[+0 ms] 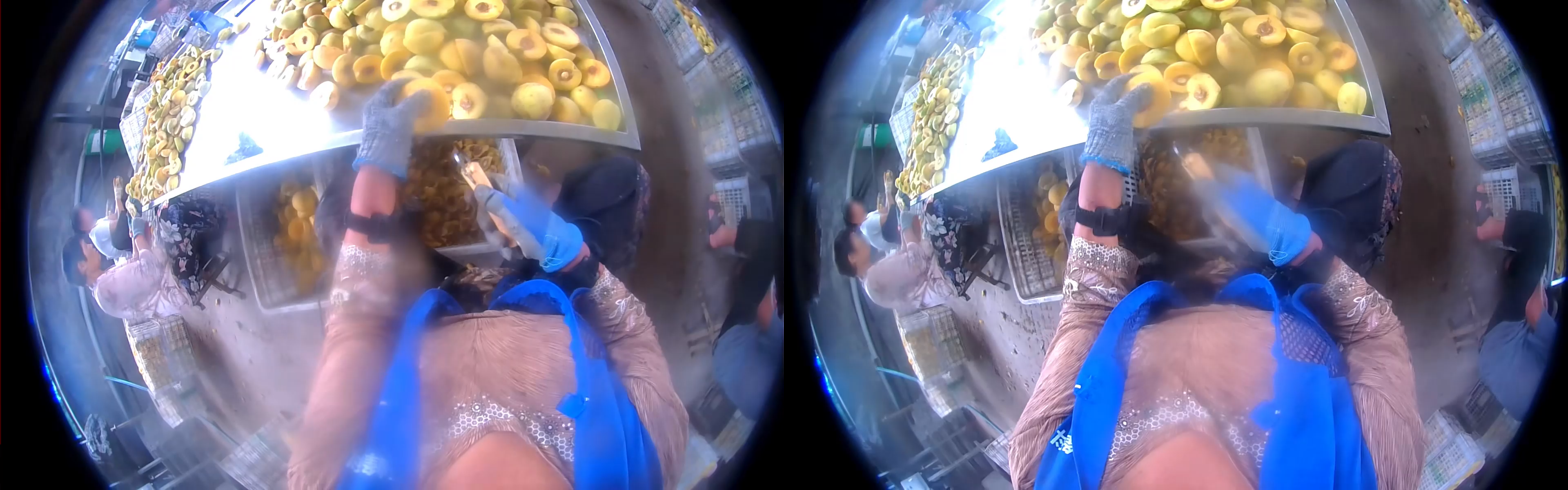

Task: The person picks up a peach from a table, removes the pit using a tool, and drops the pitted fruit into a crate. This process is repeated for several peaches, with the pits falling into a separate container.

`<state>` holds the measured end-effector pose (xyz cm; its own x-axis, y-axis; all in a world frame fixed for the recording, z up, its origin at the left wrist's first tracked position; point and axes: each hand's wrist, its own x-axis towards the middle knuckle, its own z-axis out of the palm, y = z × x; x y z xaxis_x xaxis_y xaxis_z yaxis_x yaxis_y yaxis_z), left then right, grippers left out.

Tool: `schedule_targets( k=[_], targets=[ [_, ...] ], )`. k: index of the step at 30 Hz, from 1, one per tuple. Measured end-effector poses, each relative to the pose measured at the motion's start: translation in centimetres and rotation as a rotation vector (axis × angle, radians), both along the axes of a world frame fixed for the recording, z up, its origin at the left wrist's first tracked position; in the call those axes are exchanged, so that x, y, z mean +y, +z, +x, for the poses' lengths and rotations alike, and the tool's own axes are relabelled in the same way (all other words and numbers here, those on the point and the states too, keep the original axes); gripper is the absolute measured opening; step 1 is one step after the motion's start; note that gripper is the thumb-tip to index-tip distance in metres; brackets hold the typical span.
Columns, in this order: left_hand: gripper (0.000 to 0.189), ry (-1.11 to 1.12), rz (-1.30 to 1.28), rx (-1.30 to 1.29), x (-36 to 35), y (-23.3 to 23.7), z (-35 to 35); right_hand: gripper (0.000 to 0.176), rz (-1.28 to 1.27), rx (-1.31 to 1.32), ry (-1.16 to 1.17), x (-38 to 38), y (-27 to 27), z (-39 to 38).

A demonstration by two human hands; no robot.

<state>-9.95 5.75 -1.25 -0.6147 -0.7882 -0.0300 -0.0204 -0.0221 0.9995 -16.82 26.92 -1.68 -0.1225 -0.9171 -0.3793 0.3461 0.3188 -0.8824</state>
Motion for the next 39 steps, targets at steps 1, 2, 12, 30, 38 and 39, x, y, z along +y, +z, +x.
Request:
schedule_targets(
  k=[1,2,12,30,38,39],
  targets=[
    [0.031,-0.01,0.026,-0.001,0.0,-0.3,0.3,0.029,-0.005,-0.019,-0.015,-0.2,0.4,0.1],
    [0.031,-0.002,0.093,0.051,0.3,-0.5,0.7,0.029,0.0,-0.057,-0.038,-0.3,0.5,0.3],
    [0.028,0.136,0.175,0.153,4.9,-1.1,2.9,0.019,0.087,-0.191,-0.146,-0.6,-0.3,2.4],
    [0.037,0.359,-0.961,-0.289,8.5,-5.7,3.7,0.024,0.082,-0.273,-0.152,-1.1,1.3,4.4],
    [0.029,0.383,-0.828,-0.047,8.9,-5.6,3.6,0.023,0.046,-0.293,-0.107,-1.0,1.6,4.0],
    [0.028,0.391,-0.605,0.038,9.1,-5.4,3.6,0.024,0.058,-0.238,-0.102,-1.0,1.6,4.1]
  ],
)
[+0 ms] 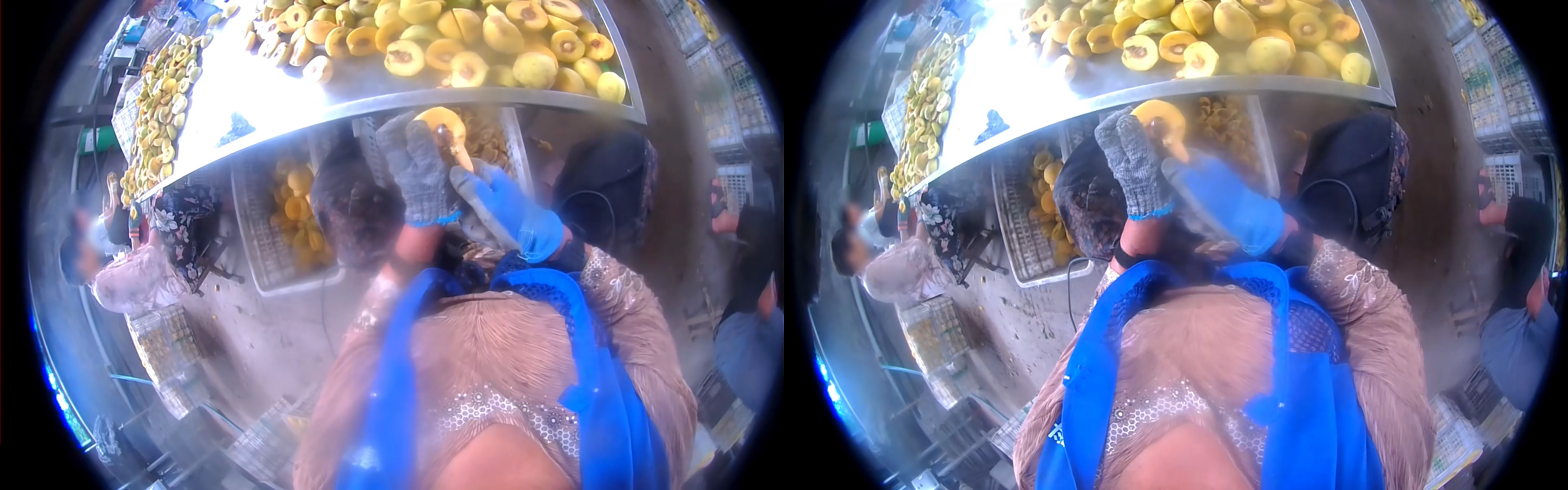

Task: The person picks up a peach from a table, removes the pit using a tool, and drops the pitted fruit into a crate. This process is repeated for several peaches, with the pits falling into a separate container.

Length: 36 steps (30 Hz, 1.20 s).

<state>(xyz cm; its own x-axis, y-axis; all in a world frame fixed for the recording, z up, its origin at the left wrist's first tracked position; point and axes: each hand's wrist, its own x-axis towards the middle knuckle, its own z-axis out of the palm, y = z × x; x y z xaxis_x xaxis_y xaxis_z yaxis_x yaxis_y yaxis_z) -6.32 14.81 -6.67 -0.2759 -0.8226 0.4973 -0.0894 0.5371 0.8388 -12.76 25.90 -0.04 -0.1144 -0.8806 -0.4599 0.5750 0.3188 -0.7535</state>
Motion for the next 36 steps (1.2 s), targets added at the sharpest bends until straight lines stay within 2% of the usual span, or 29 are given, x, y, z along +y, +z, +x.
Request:
schedule_targets(
  k=[1,3,7,8,9,11,12,14,17,18,20,22,23,25,27,28,30,31,34,36],
  targets=[
    [0.028,-0.03,0.203,0.118,0.1,0.1,0.1,0.025,0.014,0.053,0.008,-0.1,0.0,0.0],
    [0.027,0.013,0.167,0.074,0.2,0.2,0.3,0.026,-0.088,0.357,0.112,-0.2,-1.1,-1.1],
    [0.023,-0.023,0.243,0.106,0.2,0.7,0.7,0.033,-0.157,0.449,0.149,-0.1,-1.3,-1.8],
    [0.023,-0.103,0.209,0.081,0.0,1.1,0.8,0.034,-0.196,0.503,0.149,0.0,-1.5,-1.9],
    [0.023,-0.182,0.175,0.057,-0.4,1.5,1.1,0.033,-0.288,0.669,0.158,0.1,-2.4,-2.1],
    [0.021,-0.305,0.386,0.108,-1.6,2.9,1.6,0.032,-0.339,0.791,0.138,0.2,-3.3,-1.9],
    [0.022,-0.295,0.372,0.117,-1.7,2.8,1.5,0.031,-0.302,0.745,0.111,0.3,-3.4,-1.5],
    [0.024,-0.287,0.337,0.135,-1.8,2.6,0.7,0.03,-0.197,0.427,0.078,0.1,-4.9,-1.0],
    [0.027,-0.205,0.34,0.118,-0.4,3.3,0.1,0.026,-0.103,-0.378,0.101,0.2,-7.4,-0.9],
    [0.026,-0.203,0.327,0.123,-0.2,3.3,0.2,0.024,-0.154,-0.637,0.137,0.3,-6.4,-0.9],
    [0.025,-0.2,0.301,0.135,0.1,3.3,0.1,0.019,-0.119,-0.476,0.144,0.1,-3.8,-1.0],
    [0.031,-0.22,0.227,0.067,-0.5,2.5,0.4,0.018,0.056,0.357,0.078,-0.4,-1.5,-0.9],
    [0.034,-0.227,0.193,0.031,-0.8,2.2,0.7,0.018,-0.029,0.424,0.083,-0.4,-1.7,-1.2],
    [0.037,-0.402,0.494,0.109,-1.1,2.1,1.0,0.019,-0.201,0.558,0.092,-0.5,-2.1,-2.0],
    [0.04,-0.563,0.735,0.214,-1.7,2.2,1.0,0.019,-0.116,0.401,0.141,-0.3,-0.3,-2.7],
    [0.041,-0.569,0.746,0.217,-1.8,2.3,0.9,0.019,-0.075,0.322,0.167,-0.4,0.4,-2.8],
    [0.043,-0.579,0.763,0.228,-2.1,2.7,0.6,0.019,0.052,0.169,0.052,-0.6,0.3,-1.5],
    [0.043,-0.513,0.656,0.204,-1.9,2.7,0.3,0.019,0.114,0.092,-0.009,-0.6,0.1,-1.1],
    [0.043,-0.361,0.421,0.162,-0.7,2.6,-0.3,0.018,-0.047,-0.257,-0.029,-0.2,-1.4,-0.5],
    [0.044,-0.329,0.357,0.171,-0.6,2.6,-0.4,0.016,-0.115,-0.025,0.072,-0.7,-3.3,-1.0]
  ],
)
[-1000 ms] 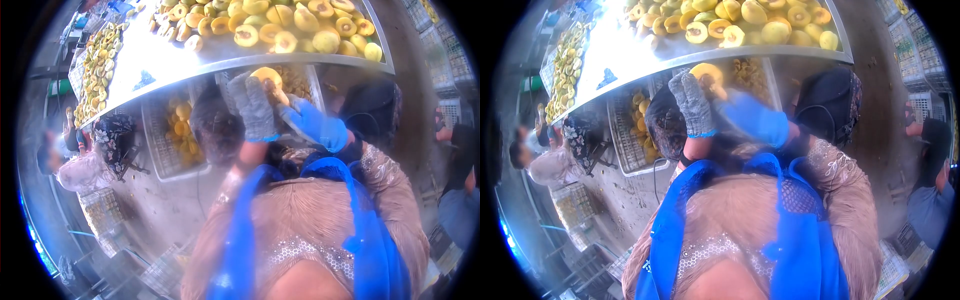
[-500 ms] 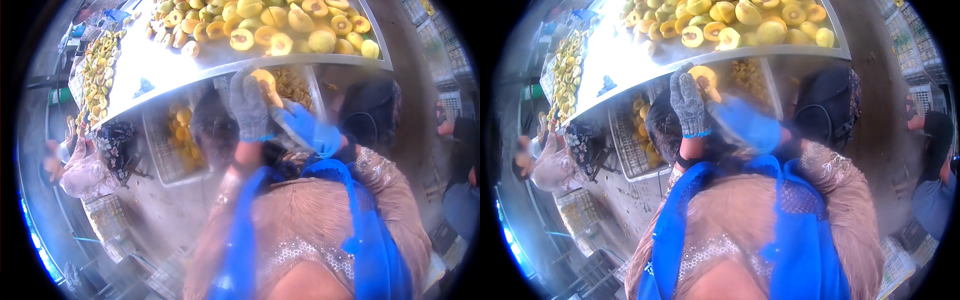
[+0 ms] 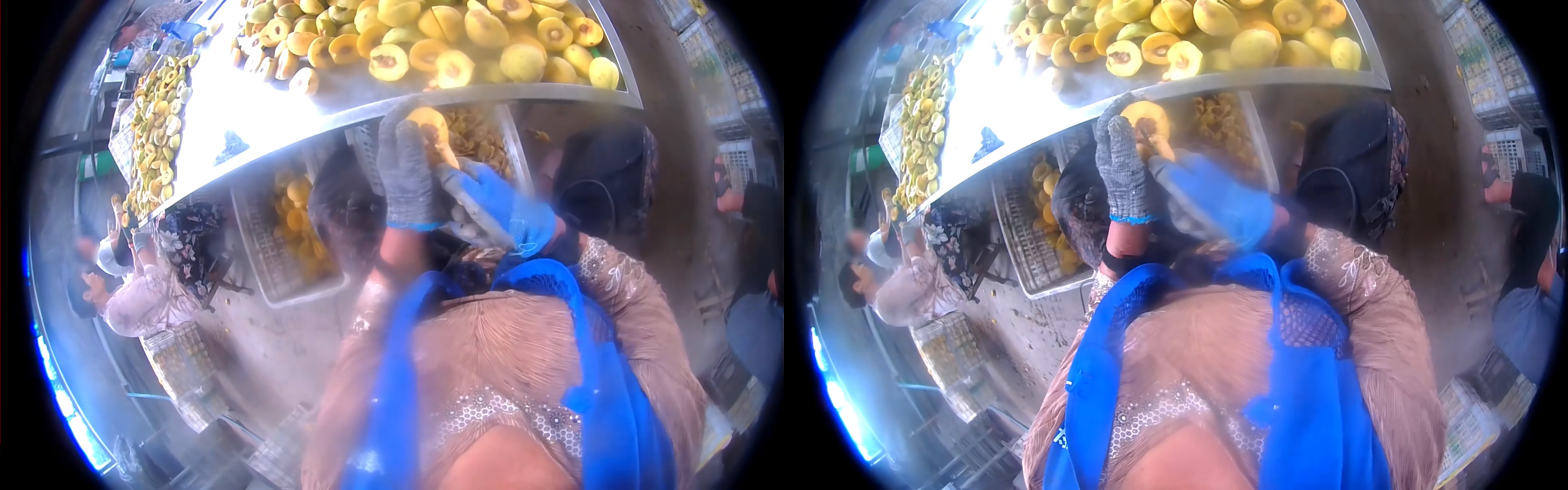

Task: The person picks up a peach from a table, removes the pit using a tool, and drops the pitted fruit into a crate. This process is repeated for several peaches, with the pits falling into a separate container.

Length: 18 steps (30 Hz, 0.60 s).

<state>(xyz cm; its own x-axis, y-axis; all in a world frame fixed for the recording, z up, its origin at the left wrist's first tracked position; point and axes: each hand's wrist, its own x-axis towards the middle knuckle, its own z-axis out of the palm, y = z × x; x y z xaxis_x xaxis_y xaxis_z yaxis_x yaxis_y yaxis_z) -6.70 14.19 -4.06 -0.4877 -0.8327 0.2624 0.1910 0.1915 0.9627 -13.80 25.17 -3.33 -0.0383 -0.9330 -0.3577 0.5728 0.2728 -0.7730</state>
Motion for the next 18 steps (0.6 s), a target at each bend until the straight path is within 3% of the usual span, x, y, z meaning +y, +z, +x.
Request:
schedule_targets(
  k=[3,6,7,9,10,13,15,18],
  targets=[
    [0.044,-0.091,0.258,0.021,0.0,0.8,0.5,0.014,0.055,0.01,0.025,0.1,1.8,-0.6],
    [0.03,-0.376,0.545,0.098,-1.9,0.7,1.1,0.017,0.14,-0.102,0.028,0.1,2.7,-0.6],
    [0.034,-0.3,0.449,0.027,-1.8,0.5,1.1,0.019,0.159,-0.133,0.033,0.1,2.5,-0.6],
    [0.041,-0.147,0.251,-0.11,-1.4,0.1,0.8,0.022,0.149,-0.496,0.081,0.1,1.0,-0.5],
    [0.04,-0.134,0.276,-0.117,-1.6,-0.4,0.7,0.024,0.142,-0.679,0.104,0.0,0.5,-0.5],
    [0.041,-0.123,0.359,-0.166,-1.7,-0.9,0.6,0.027,0.137,-0.428,0.178,0.4,1.1,-0.8],
    [0.044,-0.141,0.425,-0.228,-1.3,0.2,0.8,0.029,0.159,-0.651,0.226,0.1,-0.4,-0.5],
    [0.048,-0.318,0.702,0.11,-1.5,-1.7,0.6,0.035,0.191,-0.803,0.275,0.2,0.0,-0.6]
  ],
)
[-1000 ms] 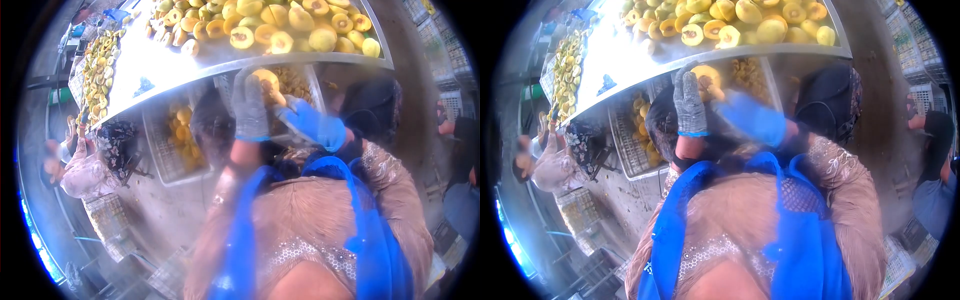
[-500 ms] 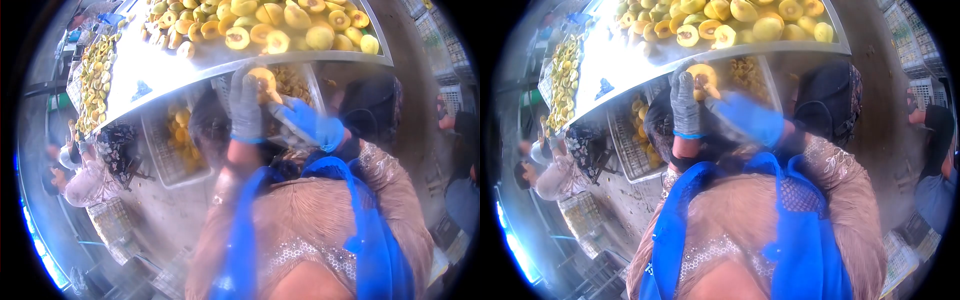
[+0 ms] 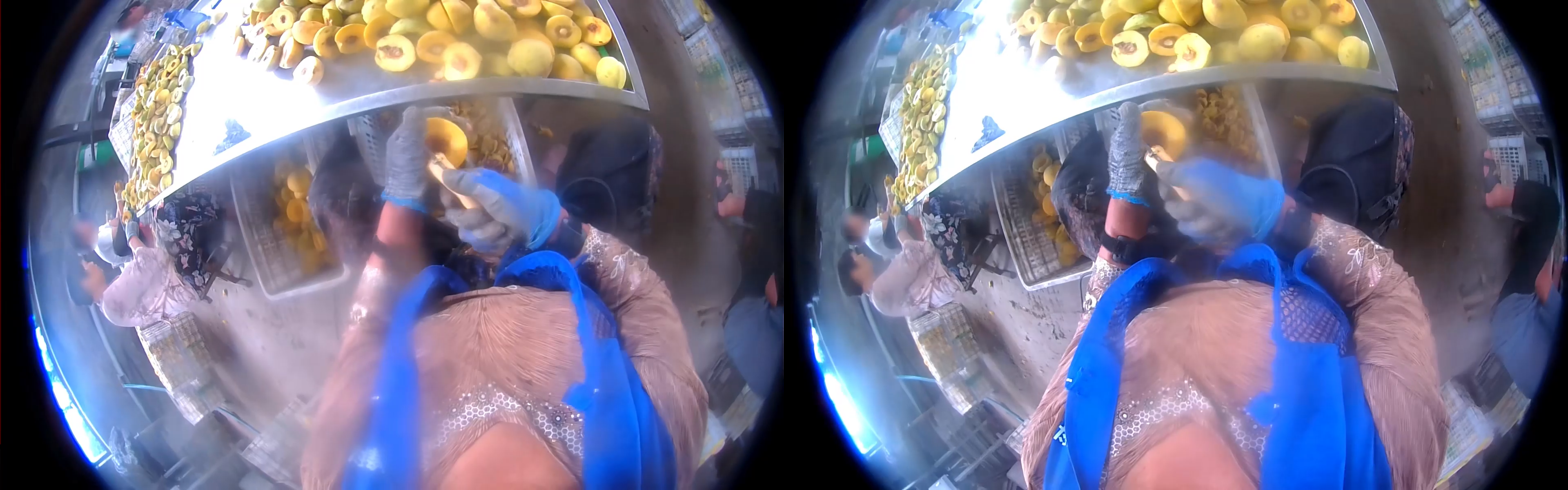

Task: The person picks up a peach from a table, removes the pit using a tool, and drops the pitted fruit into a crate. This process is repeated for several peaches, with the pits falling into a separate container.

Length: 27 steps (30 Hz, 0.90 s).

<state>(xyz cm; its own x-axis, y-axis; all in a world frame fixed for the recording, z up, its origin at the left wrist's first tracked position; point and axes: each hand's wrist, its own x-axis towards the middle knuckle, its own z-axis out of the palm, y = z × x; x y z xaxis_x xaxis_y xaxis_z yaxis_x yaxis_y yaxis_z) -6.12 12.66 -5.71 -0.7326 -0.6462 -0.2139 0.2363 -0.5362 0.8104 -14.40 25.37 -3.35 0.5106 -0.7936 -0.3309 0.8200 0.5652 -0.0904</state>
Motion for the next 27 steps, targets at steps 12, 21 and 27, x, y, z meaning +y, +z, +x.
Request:
schedule_targets(
  k=[12,21,27],
  targets=[
    [0.05,0.527,-0.568,-0.41,-7.8,2.0,9.5,0.018,0.074,0.525,-0.039,1.2,-4.9,-0.2],
    [0.065,0.382,-1.381,-1.544,-17.1,6.7,8.6,0.022,0.05,0.966,0.061,-0.2,-4.5,-0.2],
    [0.05,0.127,-1.437,-1.29,-25.1,1.8,1.8,0.027,0.156,0.976,0.029,-0.2,-4.7,-1.0]
  ],
)
